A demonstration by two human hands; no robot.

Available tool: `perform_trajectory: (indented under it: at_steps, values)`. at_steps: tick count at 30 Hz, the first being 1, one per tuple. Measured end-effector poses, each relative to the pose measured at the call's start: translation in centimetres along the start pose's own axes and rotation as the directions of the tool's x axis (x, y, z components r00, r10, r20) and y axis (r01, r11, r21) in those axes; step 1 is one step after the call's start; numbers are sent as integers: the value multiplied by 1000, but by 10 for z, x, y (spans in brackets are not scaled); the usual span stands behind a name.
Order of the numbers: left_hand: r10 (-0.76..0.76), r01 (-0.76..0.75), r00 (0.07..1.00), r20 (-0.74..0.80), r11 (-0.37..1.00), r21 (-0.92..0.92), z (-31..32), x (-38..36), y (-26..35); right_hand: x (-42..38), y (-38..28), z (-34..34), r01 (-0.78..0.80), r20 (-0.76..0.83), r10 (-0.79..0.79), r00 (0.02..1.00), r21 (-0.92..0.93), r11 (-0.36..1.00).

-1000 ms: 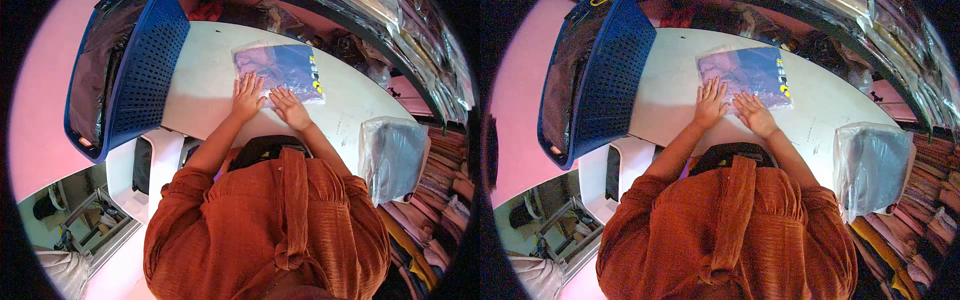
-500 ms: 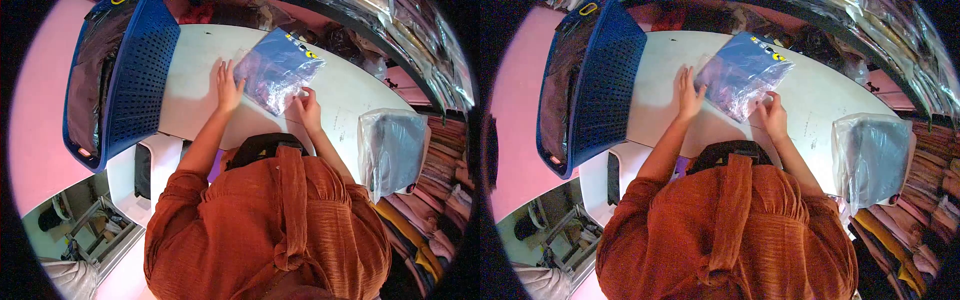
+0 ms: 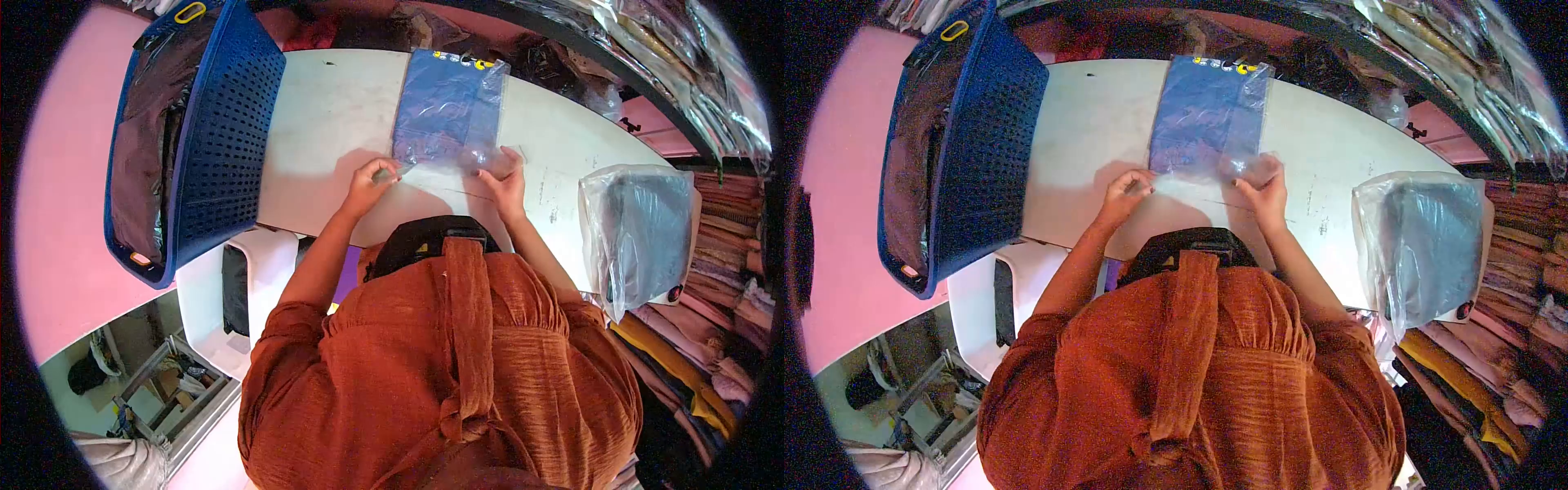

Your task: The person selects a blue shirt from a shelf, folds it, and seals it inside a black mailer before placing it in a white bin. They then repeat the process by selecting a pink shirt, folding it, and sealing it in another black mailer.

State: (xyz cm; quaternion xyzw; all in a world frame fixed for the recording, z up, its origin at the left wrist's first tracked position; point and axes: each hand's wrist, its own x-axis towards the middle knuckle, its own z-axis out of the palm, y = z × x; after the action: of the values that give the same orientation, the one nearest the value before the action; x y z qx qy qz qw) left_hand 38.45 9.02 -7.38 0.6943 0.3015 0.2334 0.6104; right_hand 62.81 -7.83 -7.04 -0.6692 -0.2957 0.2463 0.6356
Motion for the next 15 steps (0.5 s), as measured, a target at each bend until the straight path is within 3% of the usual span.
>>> perform_trajectory:
  at_steps: [1,3,4,6,7,9,11,13,15]
  values:
    - [68,-68,997,34,998,7,0,-4,-1,-5,1,-3,-1,5,1,1000,-1,1000]
    - [110,-115,992,64,991,63,-3,-9,1,-12,0,-7,-101,-24,98,995,-236,967]
    - [152,-163,983,102,980,115,-4,-9,3,-13,7,-11,-102,-25,99,995,-236,966]
    - [195,-218,971,137,959,181,-6,-9,6,-11,15,-17,135,106,-111,988,-263,955]
    - [235,-272,957,170,931,246,-7,-10,7,-10,11,-19,137,106,-113,988,-263,955]
    - [274,-327,940,201,890,318,-8,-12,11,-6,-2,-26,552,437,-379,815,-392,735]
    - [308,-379,922,233,840,388,-9,-14,15,-6,-3,-30,557,492,-352,796,-369,744]
    - [400,-503,864,304,701,506,-10,-15,19,-3,-3,-32,670,620,-372,691,-356,652]
    - [385,-509,860,335,687,518,-12,-15,18,-6,-2,-32,607,585,-329,742,-375,701]
